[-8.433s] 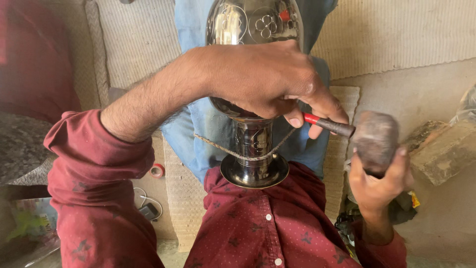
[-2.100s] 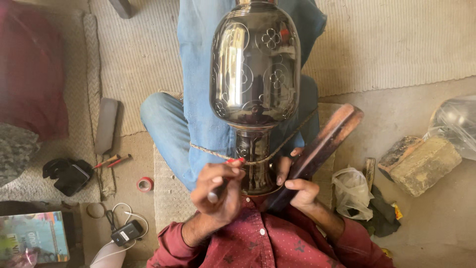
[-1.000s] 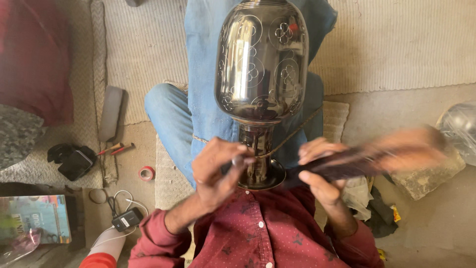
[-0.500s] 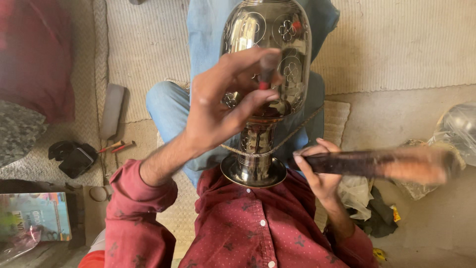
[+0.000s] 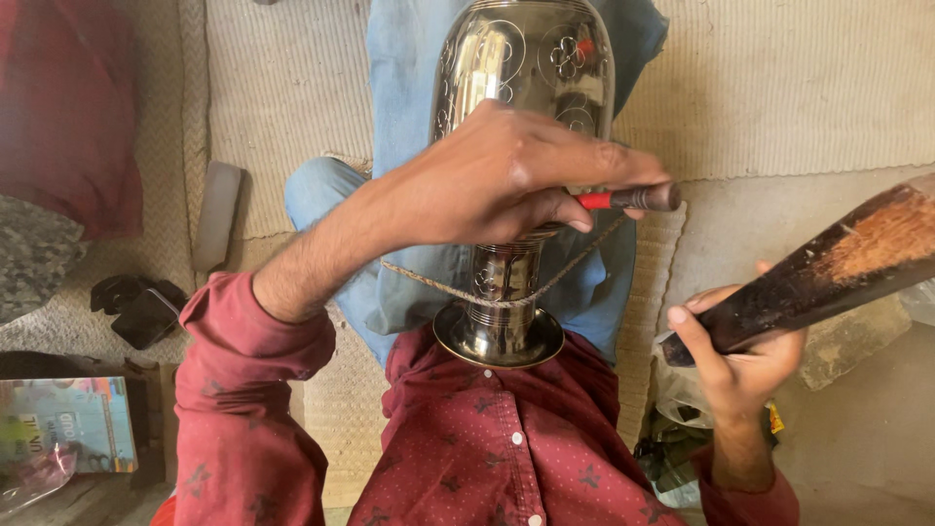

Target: The person sits cross-legged on the floor with an engraved brass vase held upright between their legs. They hold a small punch against the vase's surface and repeatedly strike it with a wooden mallet, working the patterned areas, occasionally repositioning the punch and rotating the vase.

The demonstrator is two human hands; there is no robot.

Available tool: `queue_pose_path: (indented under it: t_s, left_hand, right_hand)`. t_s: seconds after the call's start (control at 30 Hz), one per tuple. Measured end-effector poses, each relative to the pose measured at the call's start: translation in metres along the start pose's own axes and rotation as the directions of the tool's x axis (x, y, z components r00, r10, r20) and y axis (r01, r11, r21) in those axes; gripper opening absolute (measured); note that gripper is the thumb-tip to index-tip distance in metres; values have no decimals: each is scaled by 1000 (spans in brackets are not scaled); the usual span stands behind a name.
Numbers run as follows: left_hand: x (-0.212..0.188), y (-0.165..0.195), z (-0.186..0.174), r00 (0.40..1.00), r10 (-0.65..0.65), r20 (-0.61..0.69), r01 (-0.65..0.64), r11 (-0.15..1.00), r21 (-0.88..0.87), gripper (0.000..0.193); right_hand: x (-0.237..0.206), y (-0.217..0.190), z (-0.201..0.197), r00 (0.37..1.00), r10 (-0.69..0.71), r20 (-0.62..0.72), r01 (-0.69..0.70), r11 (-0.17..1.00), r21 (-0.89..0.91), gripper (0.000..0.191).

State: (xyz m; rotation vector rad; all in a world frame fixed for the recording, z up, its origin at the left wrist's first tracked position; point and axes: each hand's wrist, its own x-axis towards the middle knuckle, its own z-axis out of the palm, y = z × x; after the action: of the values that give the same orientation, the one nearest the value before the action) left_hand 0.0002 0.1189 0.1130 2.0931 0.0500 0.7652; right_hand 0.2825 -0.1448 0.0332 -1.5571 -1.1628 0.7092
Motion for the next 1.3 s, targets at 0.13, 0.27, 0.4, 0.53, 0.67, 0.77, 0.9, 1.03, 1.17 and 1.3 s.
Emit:
queue_pose_path:
  t_s: [0.13,0.27,0.4,0.53,0.67,0.77,0.9,1.03,1.17,1.3]
  left_hand:
    - [6,-8,-2,993,-8,114,7,1000,9,54]
    - [9,-11,-3,989,2,146,-3,1000,7,57]
    - [10,-13,-2,988,63,139,-67,997,25,52]
    - [10,-13,-3,983,58,173,-59,998,0,53]
    - [4,-5,-2,984,-32,173,26,999,40,58]
    - [-7,4,3,1000,-13,2,12,994,109,57]
    - [-18,13,32,949,-160,-272,228,944,239,49]
    - [-33,26,64,793,-145,-592,339,912,230,49]
    - [-44,30,83,656,-191,-730,416,899,138,42]
    - [-49,25,93,578,-205,-790,433,897,84,28]
  right_hand:
    - [4,-2,-12,996,-92,-12,91,993,-75,81]
    - [8,-12,-21,985,-171,-17,172,982,77,86]
    - [19,-28,-22,983,-178,-35,181,965,190,63]
    - [39,-45,-30,942,-325,85,336,915,-222,58]
    - [60,-57,-42,873,-394,286,477,575,-665,66]
    - [78,-68,-50,827,-403,391,560,537,-631,71]
    - [104,-89,-61,759,-373,534,648,517,-560,67]
    - [131,-106,-70,716,-207,667,652,541,-532,55]
    - [159,-112,-67,623,123,773,574,599,-558,57]
    - [178,-124,-57,448,405,797,456,664,-593,63]
